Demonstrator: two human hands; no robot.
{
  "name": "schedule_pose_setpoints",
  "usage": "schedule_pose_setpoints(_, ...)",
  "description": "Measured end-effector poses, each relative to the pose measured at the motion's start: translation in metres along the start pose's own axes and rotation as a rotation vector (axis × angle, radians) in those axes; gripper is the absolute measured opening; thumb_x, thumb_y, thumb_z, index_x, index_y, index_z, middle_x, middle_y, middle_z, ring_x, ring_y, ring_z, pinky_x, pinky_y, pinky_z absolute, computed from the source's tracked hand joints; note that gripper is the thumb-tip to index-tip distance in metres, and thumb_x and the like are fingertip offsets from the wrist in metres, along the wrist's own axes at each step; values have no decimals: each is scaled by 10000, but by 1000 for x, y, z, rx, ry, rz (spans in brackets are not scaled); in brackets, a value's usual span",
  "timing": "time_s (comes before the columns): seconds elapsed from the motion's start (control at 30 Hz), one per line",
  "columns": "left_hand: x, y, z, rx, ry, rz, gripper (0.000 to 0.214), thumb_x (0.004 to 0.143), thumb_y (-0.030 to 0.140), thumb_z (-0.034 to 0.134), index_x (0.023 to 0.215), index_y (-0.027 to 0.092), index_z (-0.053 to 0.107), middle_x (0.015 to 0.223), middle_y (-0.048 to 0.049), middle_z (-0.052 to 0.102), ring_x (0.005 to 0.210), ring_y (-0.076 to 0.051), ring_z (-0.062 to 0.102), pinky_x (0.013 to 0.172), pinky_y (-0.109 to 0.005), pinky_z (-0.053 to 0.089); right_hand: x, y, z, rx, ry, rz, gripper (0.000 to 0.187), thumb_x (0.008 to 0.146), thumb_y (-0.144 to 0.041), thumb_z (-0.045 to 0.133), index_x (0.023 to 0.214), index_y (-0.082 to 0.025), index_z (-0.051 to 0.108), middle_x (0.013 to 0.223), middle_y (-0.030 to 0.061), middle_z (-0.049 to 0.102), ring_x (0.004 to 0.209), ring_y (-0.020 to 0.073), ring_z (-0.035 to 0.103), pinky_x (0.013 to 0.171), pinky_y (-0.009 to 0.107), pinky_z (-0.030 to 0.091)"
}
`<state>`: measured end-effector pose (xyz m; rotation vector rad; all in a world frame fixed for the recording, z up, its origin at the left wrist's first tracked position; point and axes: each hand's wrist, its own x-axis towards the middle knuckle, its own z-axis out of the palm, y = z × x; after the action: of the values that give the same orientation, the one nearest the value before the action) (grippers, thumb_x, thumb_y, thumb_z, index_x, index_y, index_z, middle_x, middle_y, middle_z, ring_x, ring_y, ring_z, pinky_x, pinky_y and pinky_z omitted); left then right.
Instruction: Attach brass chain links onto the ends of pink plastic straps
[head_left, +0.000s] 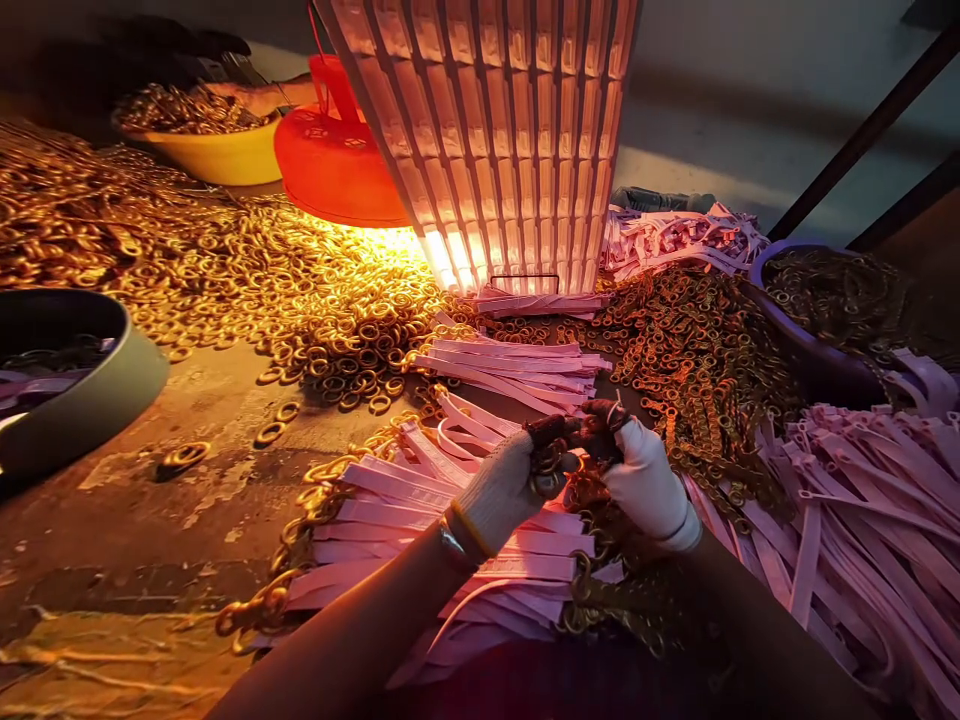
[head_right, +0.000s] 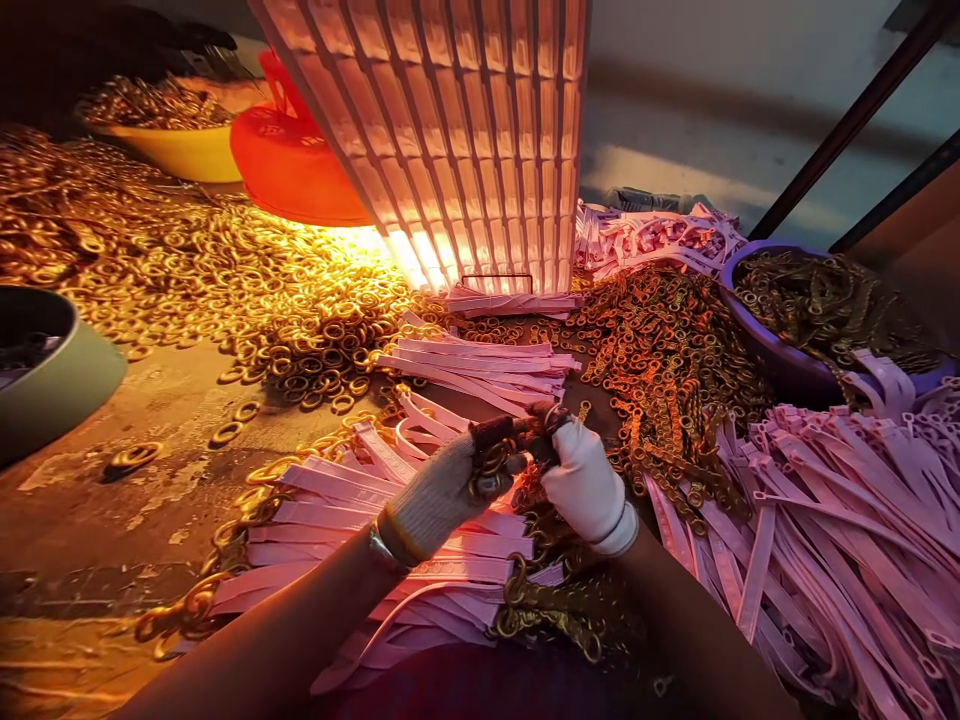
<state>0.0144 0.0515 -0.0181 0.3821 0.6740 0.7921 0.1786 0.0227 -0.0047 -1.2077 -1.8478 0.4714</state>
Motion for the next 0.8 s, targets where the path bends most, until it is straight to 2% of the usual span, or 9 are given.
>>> schedule_pose_setpoints(0.07, -5, -3, -1, 38, 23, 18, 251, 826, 205, 659, 1057, 114, 694, 721, -47, 690, 501, -87, 585, 352, -124, 352, -1, 4, 3, 135, 104, 44, 546, 809, -85, 492, 1332, -208, 587, 1131, 77, 694, 1005, 208, 657, 957, 360, 543)
schedule_pose_setpoints(0.13, -9, -7, -3, 84, 25, 63, 288, 813, 212, 677, 1091, 136, 685, 759, -38, 699, 501, -88, 587, 378, -143, 406, -3, 7, 4, 199, 118, 73, 502, 830, -98, 481, 1305, -205, 605, 1108, 74, 701, 1000, 204, 658, 964, 360, 540)
schedule_pose_setpoints(0.23, -12, -10, -9, 107, 20, 55, 296, 811, 243, 686, 1089, 140, 686, 771, -38, 694, 508, -88, 597, 381, -144, 405, -4, 9, -4, 140, 54, 53, 475, 857, -120, 499, 1314, -204, 598, 1133, 92, 693, 1050, 222, 642, 1016, 398, 507)
schedule_pose_setpoints(0.37, -8, -4, -16, 136, -25, -85, 290, 822, 272, 672, 1053, 99, 692, 748, -56, 677, 482, -74, 569, 344, -128, 310, -1, 12, -18, 57, -157, -81, 525, 916, -144, 492, 1437, -207, 496, 1299, 126, 621, 1223, 240, 564, 1109, 434, 428)
schedule_pose_setpoints(0.47, -3, 2, -14, 200, -29, -78, 222, 790, 259, 691, 942, 98, 685, 693, -46, 665, 461, -73, 549, 379, -142, 364, 0, 13, -22, 123, -264, -140, 505, 963, -205, 499, 1467, -206, 465, 1337, 136, 596, 1223, 241, 562, 1079, 422, 454)
schedule_pose_setpoints(0.53, -1, 7, -9, 232, -43, -113, 167, 768, 241, 685, 860, 104, 664, 644, -30, 638, 440, -67, 523, 382, -143, 371, 0, 12, -25, 195, -265, -110, 465, 996, -244, 480, 1460, -218, 476, 1321, 123, 606, 1195, 229, 576, 1051, 399, 471)
schedule_pose_setpoints(0.67, -1, 16, 2, 230, -79, -270, 105, 749, 206, 649, 801, 118, 629, 574, 8, 561, 377, -43, 414, 321, -133, 243, 1, 12, -30, 246, -212, -44, 418, 1026, -264, 438, 1441, -244, 487, 1290, 94, 618, 1177, 206, 579, 1045, 368, 459)
schedule_pose_setpoints(0.8, 0, 13, 3, 357, -51, -200, 205, 732, 316, 700, 787, 142, 605, 576, 7, 573, 381, -63, 444, 329, -150, 277, 0, 19, -22, 96, -251, -233, 471, 914, -151, 475, 1381, -189, 512, 1234, 126, 613, 1133, 229, 580, 1014, 388, 476)
